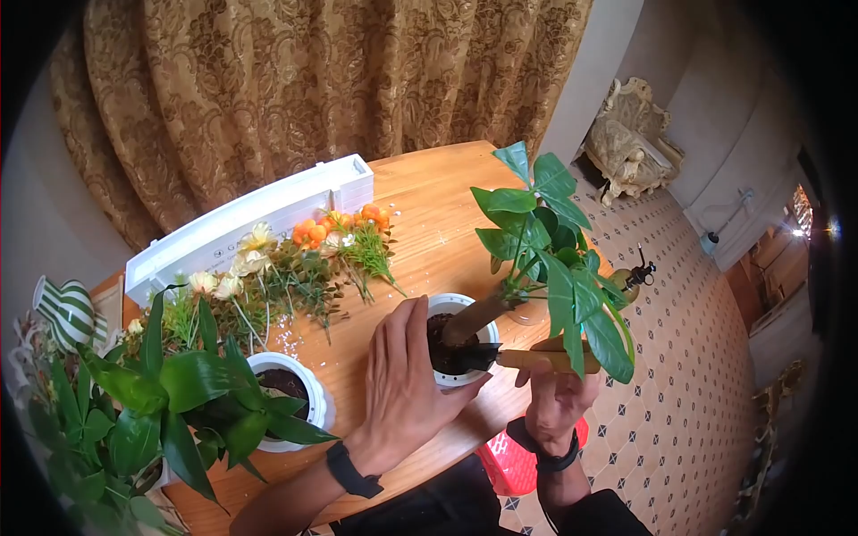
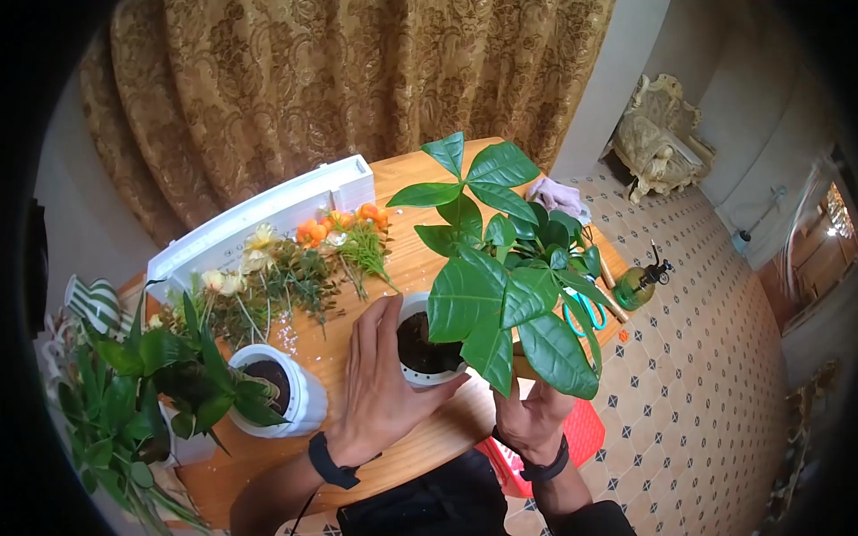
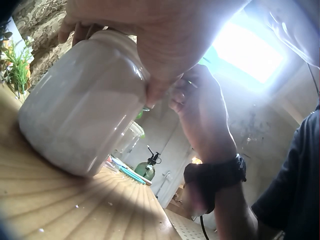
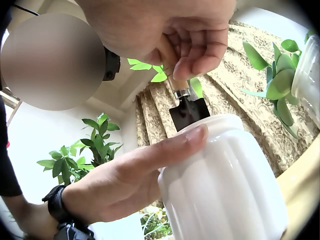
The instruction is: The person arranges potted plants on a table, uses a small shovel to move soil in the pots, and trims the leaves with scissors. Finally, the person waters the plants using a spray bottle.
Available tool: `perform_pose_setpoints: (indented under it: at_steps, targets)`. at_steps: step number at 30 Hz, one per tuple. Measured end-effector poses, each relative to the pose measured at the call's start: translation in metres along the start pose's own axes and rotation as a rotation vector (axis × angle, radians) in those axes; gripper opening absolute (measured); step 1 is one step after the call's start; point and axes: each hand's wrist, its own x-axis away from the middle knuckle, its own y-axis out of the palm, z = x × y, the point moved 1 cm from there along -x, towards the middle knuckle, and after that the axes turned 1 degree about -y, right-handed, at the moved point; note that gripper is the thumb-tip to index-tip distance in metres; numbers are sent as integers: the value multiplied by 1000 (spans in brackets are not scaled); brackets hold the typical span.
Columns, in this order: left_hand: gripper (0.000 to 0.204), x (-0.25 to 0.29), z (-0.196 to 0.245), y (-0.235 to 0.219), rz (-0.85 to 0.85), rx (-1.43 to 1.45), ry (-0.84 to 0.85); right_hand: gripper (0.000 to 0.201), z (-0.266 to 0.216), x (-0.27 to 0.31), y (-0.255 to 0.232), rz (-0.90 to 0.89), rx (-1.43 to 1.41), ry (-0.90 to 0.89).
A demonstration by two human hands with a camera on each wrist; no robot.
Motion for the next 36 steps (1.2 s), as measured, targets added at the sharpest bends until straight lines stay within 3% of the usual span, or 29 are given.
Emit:
perform_pose_setpoints:
  at_steps: [17, 23, 25, 34, 36]
  targets:
    - [109, 0, -1, 1, 7, 4, -2, 38, 2, -1, -4, 57, -9, -30]
    - [110, -3, -7, 1, 1, 98, 57, 39, -8, -3, -3, 31, -94, -10]
    - [110, -2, -9, 2, -72, 221, 29, 40, -9, -3, -2, 29, -148, 6]
    - [111, -1, -11, 6, -74, 237, 8, 42, -6, -3, 1, -64, 20, -44]
    - [111, 0, -12, 7, -66, 230, 2, 42, -8, -5, 2, -8, -140, 7]
